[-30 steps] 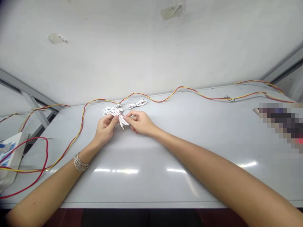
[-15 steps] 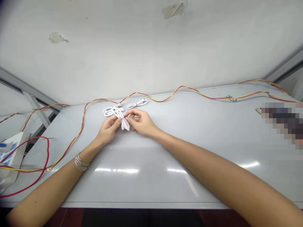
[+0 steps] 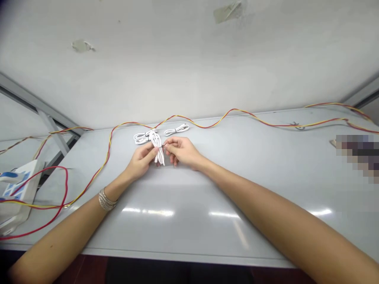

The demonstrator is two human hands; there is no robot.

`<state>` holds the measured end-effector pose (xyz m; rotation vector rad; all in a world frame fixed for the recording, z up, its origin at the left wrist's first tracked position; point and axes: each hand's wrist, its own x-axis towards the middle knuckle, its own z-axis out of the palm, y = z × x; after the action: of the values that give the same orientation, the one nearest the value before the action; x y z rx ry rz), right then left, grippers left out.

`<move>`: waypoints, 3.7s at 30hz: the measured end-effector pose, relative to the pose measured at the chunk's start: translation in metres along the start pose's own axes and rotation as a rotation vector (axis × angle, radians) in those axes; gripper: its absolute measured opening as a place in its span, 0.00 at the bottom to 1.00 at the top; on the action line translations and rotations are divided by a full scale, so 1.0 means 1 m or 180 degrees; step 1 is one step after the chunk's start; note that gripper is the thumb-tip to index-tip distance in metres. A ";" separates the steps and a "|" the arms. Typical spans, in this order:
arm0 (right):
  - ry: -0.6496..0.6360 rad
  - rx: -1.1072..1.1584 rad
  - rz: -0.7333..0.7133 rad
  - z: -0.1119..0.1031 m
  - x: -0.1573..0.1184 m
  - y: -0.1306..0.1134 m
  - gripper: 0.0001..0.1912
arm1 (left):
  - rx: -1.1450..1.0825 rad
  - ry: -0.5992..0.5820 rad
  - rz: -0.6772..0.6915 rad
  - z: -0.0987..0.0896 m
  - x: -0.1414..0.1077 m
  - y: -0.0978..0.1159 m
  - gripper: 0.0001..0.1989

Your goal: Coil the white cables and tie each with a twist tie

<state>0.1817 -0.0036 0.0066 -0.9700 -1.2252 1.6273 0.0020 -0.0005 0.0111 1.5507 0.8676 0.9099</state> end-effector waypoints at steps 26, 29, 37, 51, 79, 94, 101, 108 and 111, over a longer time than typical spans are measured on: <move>0.0003 -0.0329 -0.0569 -0.006 0.002 0.011 0.15 | -0.0556 0.0502 -0.0245 0.004 0.001 -0.004 0.37; 0.0059 -0.0394 -0.0665 -0.005 0.002 0.012 0.13 | -0.0527 0.0490 -0.0200 0.002 0.001 -0.003 0.40; 0.0171 -0.0428 -0.0757 -0.003 0.001 0.012 0.11 | -0.0396 0.0329 -0.0139 -0.002 0.000 -0.003 0.35; 0.0297 -0.0539 -0.0716 -0.001 0.000 0.009 0.11 | 0.0920 0.0400 0.0021 0.001 0.000 -0.003 0.23; 0.0446 -0.0728 -0.0777 -0.002 0.000 0.014 0.08 | 0.0924 0.0060 0.0668 -0.001 -0.010 0.004 0.22; 0.0295 -0.1466 -0.1383 0.001 -0.005 0.014 0.03 | -0.0045 0.1000 -0.0039 0.003 0.002 0.000 0.20; 0.0381 -0.1973 -0.1709 0.001 -0.008 0.010 0.05 | -0.0898 0.1412 -0.0376 0.003 0.007 -0.002 0.23; 0.0923 -0.1799 -0.1334 -0.001 -0.002 0.014 0.01 | -0.1289 0.2149 -0.0215 -0.008 0.012 -0.003 0.21; 0.1390 -0.1506 -0.1102 -0.001 -0.001 0.014 0.05 | -0.1204 0.1939 -0.0299 -0.004 0.010 -0.002 0.22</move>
<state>0.1807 -0.0062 -0.0073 -1.2392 -1.3953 0.8125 0.0026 0.0105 0.0110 0.9034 1.1005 1.4180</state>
